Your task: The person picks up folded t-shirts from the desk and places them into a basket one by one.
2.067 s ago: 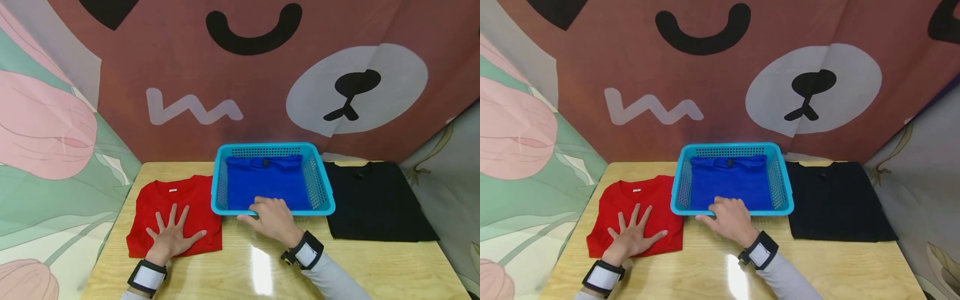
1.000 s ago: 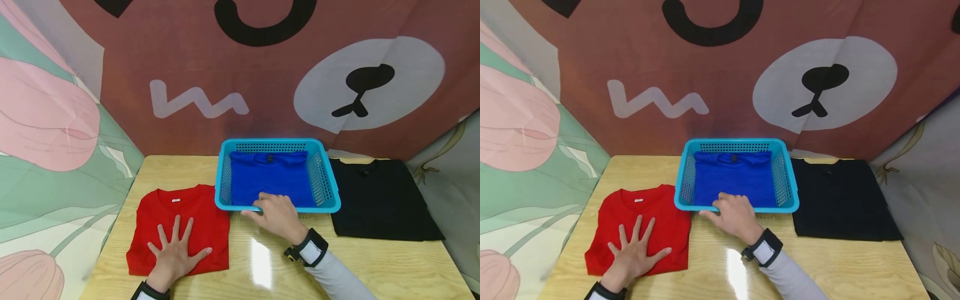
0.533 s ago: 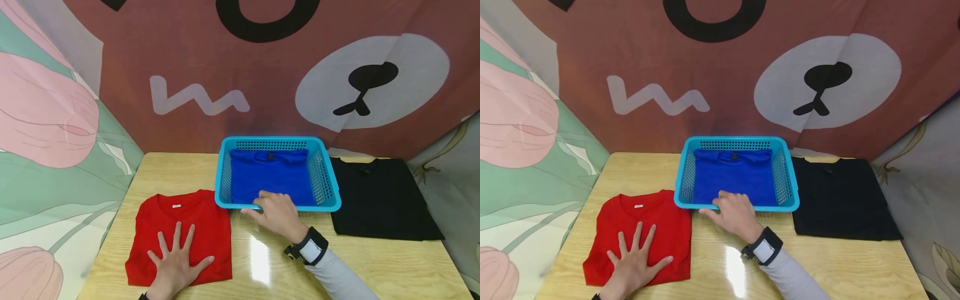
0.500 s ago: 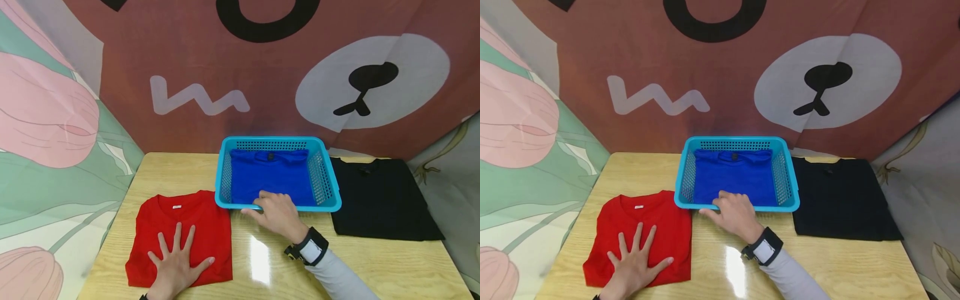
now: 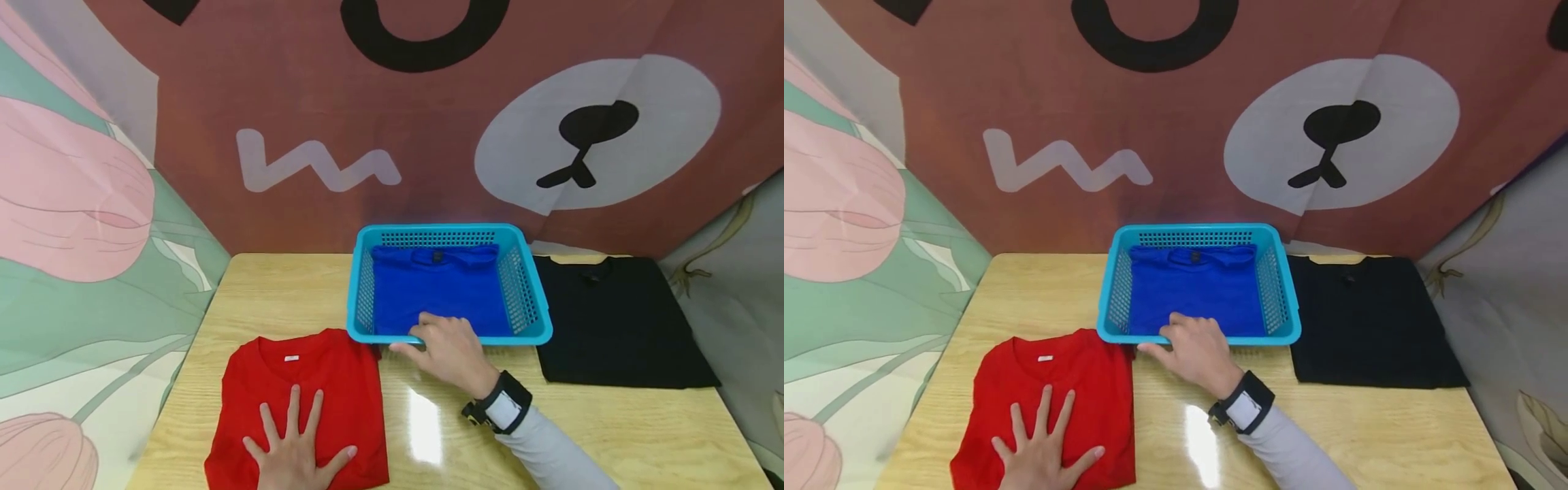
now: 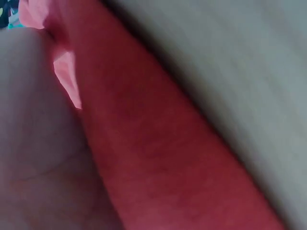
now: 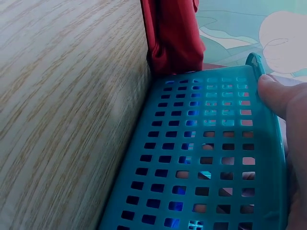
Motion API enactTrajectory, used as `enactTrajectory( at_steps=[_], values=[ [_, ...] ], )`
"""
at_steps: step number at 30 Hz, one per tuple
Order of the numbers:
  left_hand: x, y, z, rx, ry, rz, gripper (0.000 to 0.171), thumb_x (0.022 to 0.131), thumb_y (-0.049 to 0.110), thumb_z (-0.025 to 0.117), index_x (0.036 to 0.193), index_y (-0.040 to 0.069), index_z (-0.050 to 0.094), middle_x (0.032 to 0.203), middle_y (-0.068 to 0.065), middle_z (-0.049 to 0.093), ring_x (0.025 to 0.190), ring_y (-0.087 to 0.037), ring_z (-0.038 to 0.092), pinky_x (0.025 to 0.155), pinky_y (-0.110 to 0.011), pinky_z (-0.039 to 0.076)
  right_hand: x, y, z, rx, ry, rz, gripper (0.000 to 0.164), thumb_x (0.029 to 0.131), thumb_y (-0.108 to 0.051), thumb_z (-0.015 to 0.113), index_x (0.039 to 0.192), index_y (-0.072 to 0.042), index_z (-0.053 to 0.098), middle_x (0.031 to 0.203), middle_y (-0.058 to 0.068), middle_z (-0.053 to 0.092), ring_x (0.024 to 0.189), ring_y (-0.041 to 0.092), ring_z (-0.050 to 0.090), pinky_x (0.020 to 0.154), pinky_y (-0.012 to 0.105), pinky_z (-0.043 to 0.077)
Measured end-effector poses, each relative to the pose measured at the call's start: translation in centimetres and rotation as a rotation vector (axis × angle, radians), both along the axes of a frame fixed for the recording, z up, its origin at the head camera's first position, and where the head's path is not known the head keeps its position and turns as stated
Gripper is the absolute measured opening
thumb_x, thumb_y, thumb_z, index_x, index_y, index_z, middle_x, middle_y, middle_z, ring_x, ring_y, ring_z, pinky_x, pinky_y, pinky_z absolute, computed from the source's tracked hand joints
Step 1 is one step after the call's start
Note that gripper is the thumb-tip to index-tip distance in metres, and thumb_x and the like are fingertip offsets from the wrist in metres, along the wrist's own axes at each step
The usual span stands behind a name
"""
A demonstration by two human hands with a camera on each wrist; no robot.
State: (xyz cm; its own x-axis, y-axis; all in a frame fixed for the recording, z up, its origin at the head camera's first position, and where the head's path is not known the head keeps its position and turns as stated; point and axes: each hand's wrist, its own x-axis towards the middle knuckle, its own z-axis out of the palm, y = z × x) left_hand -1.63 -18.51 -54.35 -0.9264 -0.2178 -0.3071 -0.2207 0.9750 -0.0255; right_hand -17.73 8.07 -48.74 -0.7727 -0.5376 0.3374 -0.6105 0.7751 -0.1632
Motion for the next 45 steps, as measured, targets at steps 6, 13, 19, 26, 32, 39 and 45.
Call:
enactTrajectory(
  at_steps=[6, 13, 19, 26, 32, 39, 45],
  values=[
    [0.6, 1.0, 0.1, -0.02, -0.021, -0.027, 0.119, 0.058, 0.101, 0.039, 0.156, 0.035, 0.025, 0.166, -0.011, 0.011, 0.142, -0.065, 0.004, 0.098, -0.089, 0.008, -0.4, 0.0, 0.4, -0.019, 0.0, -0.002, 0.053, 0.089, -0.072, 0.051, 0.058, -0.029, 0.053, 0.059, -0.009, 0.036, 0.047, 0.006, 0.031, 0.04, 0.026, 0.014],
    [1.1, 2.6, 0.3, -0.06, -0.01, -0.05, 0.116, 0.058, 0.098, 0.046, 0.154, 0.034, 0.029, 0.165, -0.011, 0.016, 0.141, -0.065, 0.012, 0.095, -0.089, 0.018, -0.7, 0.2, 0.5, -0.014, -0.008, -0.006, 0.054, 0.089, -0.074, 0.047, 0.061, -0.029, 0.058, 0.061, -0.01, 0.04, 0.048, 0.005, 0.034, 0.038, 0.025, 0.015],
    [2.5, 4.2, -0.4, -0.113, 0.047, -0.073, 0.117, 0.053, 0.1, 0.048, 0.152, 0.037, 0.033, 0.164, -0.006, 0.021, 0.143, -0.06, 0.015, 0.097, -0.087, 0.021, -0.8, 0.2, 0.4, -0.01, -0.024, -0.014, 0.051, 0.09, -0.071, 0.049, 0.064, -0.03, 0.062, 0.064, -0.011, 0.046, 0.05, 0.004, 0.037, 0.037, 0.025, 0.024],
    [3.8, 5.8, -1.2, -0.175, 0.19, -0.184, 0.109, 0.049, 0.082, 0.073, 0.144, 0.04, 0.041, 0.157, -0.002, 0.031, 0.134, -0.054, 0.032, 0.09, -0.085, 0.031, -0.7, 0.2, 0.6, -0.009, -0.039, -0.019, 0.051, 0.09, -0.071, 0.05, 0.068, -0.029, 0.068, 0.066, -0.01, 0.049, 0.052, 0.004, 0.039, 0.036, 0.025, 0.025],
    [3.2, 6.1, 0.2, -0.058, -0.013, -0.202, 0.103, 0.051, 0.078, 0.075, 0.143, 0.048, 0.04, 0.156, 0.001, 0.031, 0.13, -0.052, 0.037, 0.079, -0.083, 0.038, -0.4, 0.1, 0.5, 0.011, -0.066, -0.021, 0.054, 0.09, -0.073, 0.047, 0.071, -0.028, 0.069, 0.065, -0.011, 0.048, 0.052, 0.004, 0.039, 0.037, 0.025, 0.027],
    [2.8, 6.8, 1.0, -0.004, -0.102, -0.234, 0.097, 0.055, 0.081, 0.07, 0.142, 0.048, 0.042, 0.153, -0.001, 0.034, 0.127, -0.05, 0.038, 0.067, -0.073, 0.047, -0.1, 0.0, 0.4, 0.016, -0.079, -0.011, 0.054, 0.091, -0.072, 0.046, 0.077, -0.028, 0.073, 0.066, -0.011, 0.047, 0.052, 0.003, 0.038, 0.038, 0.024, 0.027],
    [2.6, 8.5, 1.1, 0.015, -0.131, -0.278, 0.092, 0.058, 0.078, 0.07, 0.141, 0.049, 0.043, 0.151, -0.002, 0.036, 0.125, -0.048, 0.037, 0.063, -0.067, 0.051, 0.1, 0.0, 0.4, 0.019, -0.082, -0.01, 0.055, 0.09, -0.073, 0.046, 0.079, -0.027, 0.074, 0.066, -0.011, 0.048, 0.053, 0.003, 0.039, 0.04, 0.023, 0.029]
  ],
)
